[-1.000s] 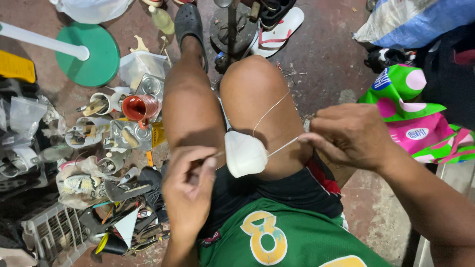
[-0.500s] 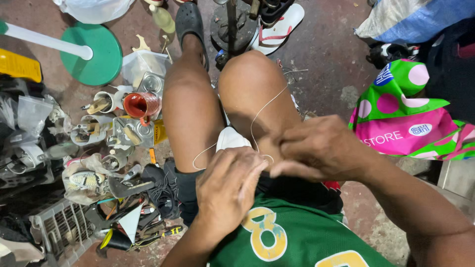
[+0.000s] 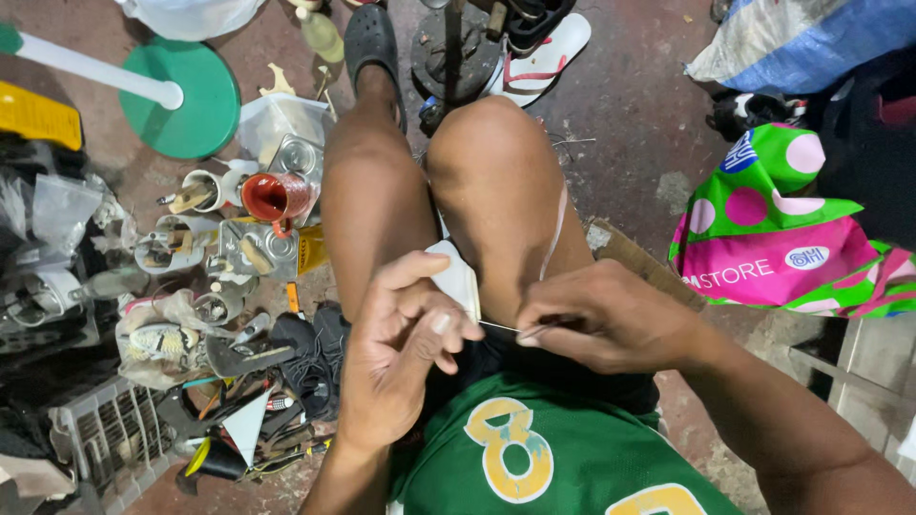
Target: The person is stitching a white shoe component by hand using a needle and thread, pulling the thread tight through the material while holding the piece between their legs.
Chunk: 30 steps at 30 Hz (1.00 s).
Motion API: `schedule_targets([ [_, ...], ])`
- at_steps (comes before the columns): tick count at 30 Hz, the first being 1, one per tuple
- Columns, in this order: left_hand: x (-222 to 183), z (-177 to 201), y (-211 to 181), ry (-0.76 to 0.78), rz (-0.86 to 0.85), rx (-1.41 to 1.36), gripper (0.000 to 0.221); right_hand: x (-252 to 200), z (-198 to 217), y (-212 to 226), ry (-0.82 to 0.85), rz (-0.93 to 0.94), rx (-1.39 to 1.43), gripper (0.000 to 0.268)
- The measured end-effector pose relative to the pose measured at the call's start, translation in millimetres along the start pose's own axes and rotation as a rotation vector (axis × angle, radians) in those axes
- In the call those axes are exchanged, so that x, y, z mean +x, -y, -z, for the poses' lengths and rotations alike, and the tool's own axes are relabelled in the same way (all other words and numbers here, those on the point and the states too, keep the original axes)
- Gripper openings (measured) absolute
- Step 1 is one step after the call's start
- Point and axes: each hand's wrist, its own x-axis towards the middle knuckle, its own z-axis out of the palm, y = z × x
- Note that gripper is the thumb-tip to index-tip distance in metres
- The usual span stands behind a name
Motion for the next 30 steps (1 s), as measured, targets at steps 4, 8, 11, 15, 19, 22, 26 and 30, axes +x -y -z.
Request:
schedule_targets([
  [4, 0, -9, -14, 0.142, -0.149, 0.390, 0.052, -13, 19, 13, -0.065, -0.101, 0.249, 0.005],
  [8, 0, -26, -17, 0.118, -0.137, 0.770, 0.078, -8, 14, 23, -0.137, -0.035, 0.039, 0.009],
  [11, 1, -31, -14, 0.011, -0.152, 0.770, 0.082, 7, -6, 22, -0.092, -0.128, -0.097, 0.023],
  [15, -2, -31, -10, 0.012, -0.133, 0.652, 0.091, 2, 5, -3, -0.308, 0.062, -0.464, 0.024],
  [19, -5, -27, -9, 0.029, -0.137, 0.633, 0.092, -41, 104, -68, -0.410, -0.286, -0.807, 0.020],
  [22, -3, -24, -8, 0.062, -0.122, 0.608, 0.092, -96, 165, -98, -0.467, -0.636, -0.906, 0.031],
  [26, 0, -26, -10, 0.087, -0.165, 0.577, 0.093, -113, 157, -89, -0.552, -0.567, -0.744, 0.048],
  [30, 3, -30, -13, 0.060, -0.131, 0.582, 0.093, -79, 57, -42, -0.430, -0.346, -0.488, 0.065],
])
